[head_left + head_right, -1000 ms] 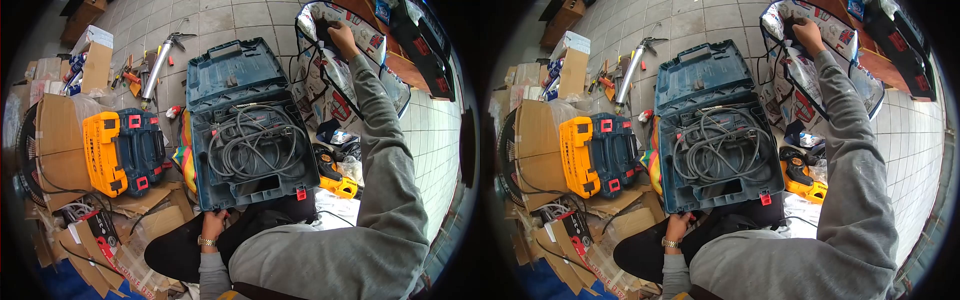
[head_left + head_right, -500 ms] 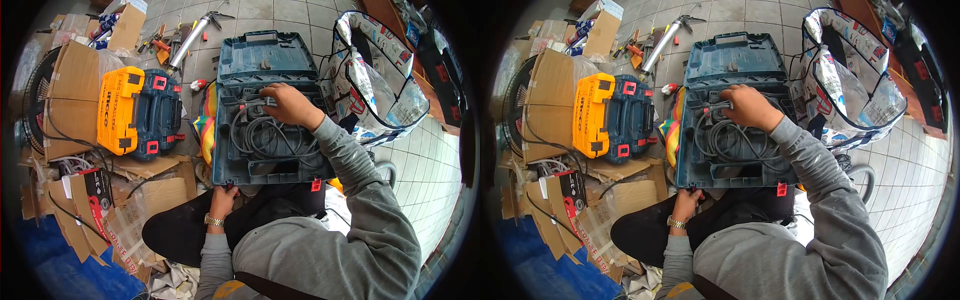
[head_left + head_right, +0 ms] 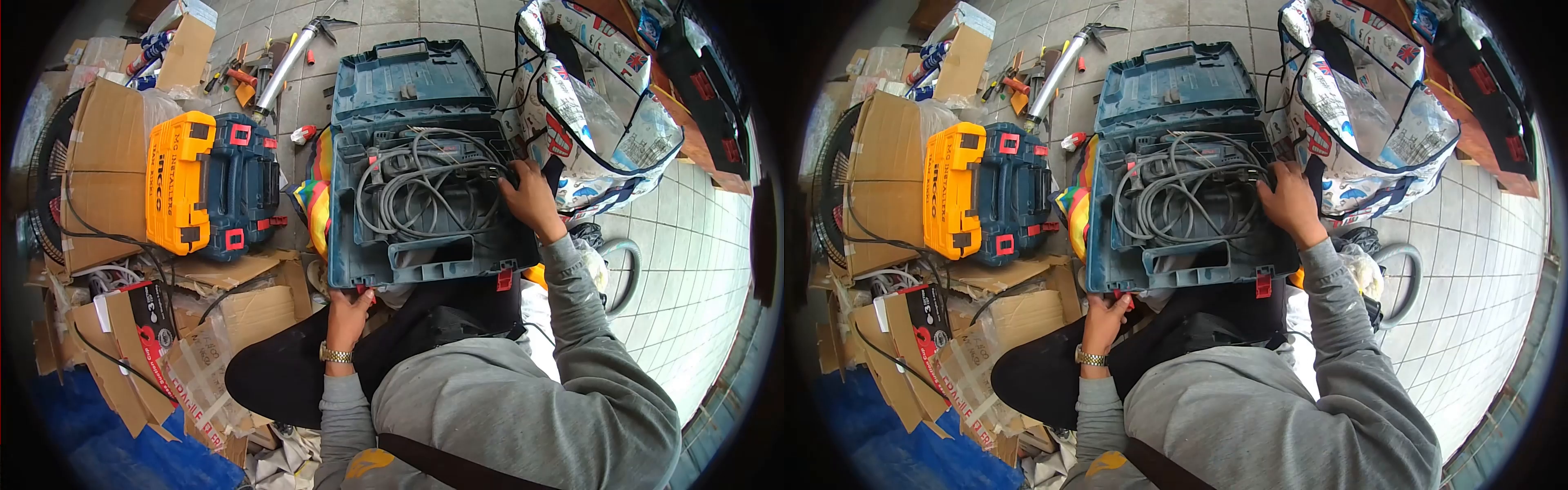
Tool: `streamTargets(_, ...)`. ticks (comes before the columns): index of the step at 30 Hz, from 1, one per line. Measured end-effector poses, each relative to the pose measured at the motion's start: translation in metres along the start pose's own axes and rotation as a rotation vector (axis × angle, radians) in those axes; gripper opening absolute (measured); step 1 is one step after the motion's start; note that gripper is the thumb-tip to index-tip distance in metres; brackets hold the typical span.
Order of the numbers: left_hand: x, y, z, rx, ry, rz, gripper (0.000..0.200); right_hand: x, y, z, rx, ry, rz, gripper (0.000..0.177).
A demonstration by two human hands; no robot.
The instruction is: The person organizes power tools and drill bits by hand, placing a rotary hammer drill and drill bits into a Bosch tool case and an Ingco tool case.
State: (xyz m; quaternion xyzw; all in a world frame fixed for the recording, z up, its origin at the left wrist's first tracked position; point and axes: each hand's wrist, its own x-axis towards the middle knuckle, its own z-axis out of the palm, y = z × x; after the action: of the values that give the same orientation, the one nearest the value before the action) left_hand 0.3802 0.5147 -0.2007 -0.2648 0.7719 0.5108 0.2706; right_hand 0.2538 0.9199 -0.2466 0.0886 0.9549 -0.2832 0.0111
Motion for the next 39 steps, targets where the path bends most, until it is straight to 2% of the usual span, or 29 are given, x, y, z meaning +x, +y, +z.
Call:
streamTargets(2, -0.009, 0.01, -0.009, 0.369, 0.186, 0.078, 0.067, -0.008, -0.002, 0.007, 0.016, 0.049, -0.003, 0.042)
streamTargets(3, -0.017, 0.026, -0.014, 0.386, 0.268, 0.13, 0.078, -0.012, -0.003, 0.008, 0.022, 0.098, -0.005, 0.042)
streamTargets(5, -0.016, 0.048, -0.03, 0.545, 0.449, 0.171, 0.077, -0.018, -0.012, 0.001, 0.018, 0.053, 0.02, 0.042)
streamTargets(7, -0.012, 0.087, -0.033, 0.505, 0.459, 0.346, 0.07, -0.021, -0.009, 0.001, 0.095, 0.054, 0.01, 0.042)
streamTargets(8, -0.009, 0.113, -0.024, 0.46, 0.407, 0.374, 0.057, -0.023, -0.011, -0.001, 0.093, 0.061, 0.016, 0.042)
streamTargets(9, 0.002, 0.125, -0.011, 0.461, 0.404, 0.38, 0.057, -0.025, -0.013, -0.002, 0.095, 0.064, 0.022, 0.039)
streamTargets(11, 0.021, 0.149, 0.02, 0.601, 0.159, 0.616, 0.046, -0.032, -0.015, -0.001, 0.099, 0.074, 0.037, 0.036)
streamTargets(13, 0.04, 0.159, 0.066, 0.63, -0.048, 0.751, 0.042, -0.039, -0.01, 0.001, 0.159, 0.152, -0.068, 0.041)
streamTargets(14, 0.045, 0.166, 0.092, 0.674, -0.133, 0.79, 0.044, -0.039, -0.006, 0.0, 0.293, 0.127, 0.041, 0.038)
streamTargets(15, 0.047, 0.171, 0.118, 0.716, -0.219, 0.827, 0.047, -0.04, -0.005, -0.006, 0.286, 0.13, 0.047, 0.038)
streamTargets(17, 0.052, 0.168, 0.163, 0.829, -0.253, 0.861, 0.065, -0.043, -0.005, -0.019, 0.688, 0.222, 0.318, 0.035)
streamTargets(18, 0.053, 0.165, 0.177, 0.829, -0.268, 0.864, 0.065, -0.045, 0.01, -0.009, 0.774, 0.206, 0.342, 0.034)
streamTargets(20, 0.053, 0.159, 0.199, 1.224, -0.242, 0.702, 0.071, -0.058, 0.014, -0.002, 0.787, 0.199, 0.372, 0.035)
streamTargets(21, 0.055, 0.152, 0.206, 1.224, -0.246, 0.706, 0.071, -0.062, 0.013, 0.0, 0.807, 0.181, 0.385, 0.036)
streamTargets(23, 0.059, 0.133, 0.214, 1.419, -0.125, 0.797, 0.068, -0.062, 0.011, -0.002, 0.816, 0.175, 0.378, 0.035)
streamTargets(24, 0.062, 0.127, 0.217, 1.37, -0.025, 0.856, 0.056, -0.061, 0.012, -0.002, 0.825, 0.181, 0.396, 0.035)
streamTargets(27, 0.063, 0.135, 0.219, 1.322, -0.041, 0.815, 0.05, -0.058, 0.01, -0.001, 0.776, 0.204, 0.367, 0.032)
streamTargets(29, 0.062, 0.143, 0.212, 1.251, 0.003, 0.839, 0.042, -0.057, 0.012, -0.004, 0.909, 0.186, 0.455, 0.038)
streamTargets(31, 0.063, 0.156, 0.207, 1.186, -0.074, 0.697, 0.043, -0.059, 0.017, 0.002, 1.019, 0.206, 0.498, 0.053)
streamTargets(32, 0.065, 0.16, 0.206, 1.172, -0.091, 0.655, 0.035, -0.059, 0.019, 0.003, 1.016, 0.187, 0.497, 0.056)
streamTargets(34, 0.075, 0.161, 0.205, 1.135, -0.118, 0.654, 0.03, -0.06, 0.02, 0.001, 1.002, 0.176, 0.498, 0.059)
streamTargets(36, 0.078, 0.167, 0.202, 1.061, -0.163, 0.683, 0.019, -0.06, 0.014, -0.003, 0.786, 0.186, 0.482, 0.062)
streamTargets(39, 0.07, 0.183, 0.191, 0.936, -0.19, 0.756, 0.017, -0.059, 0.011, -0.008, 0.812, 0.169, 0.433, 0.063)
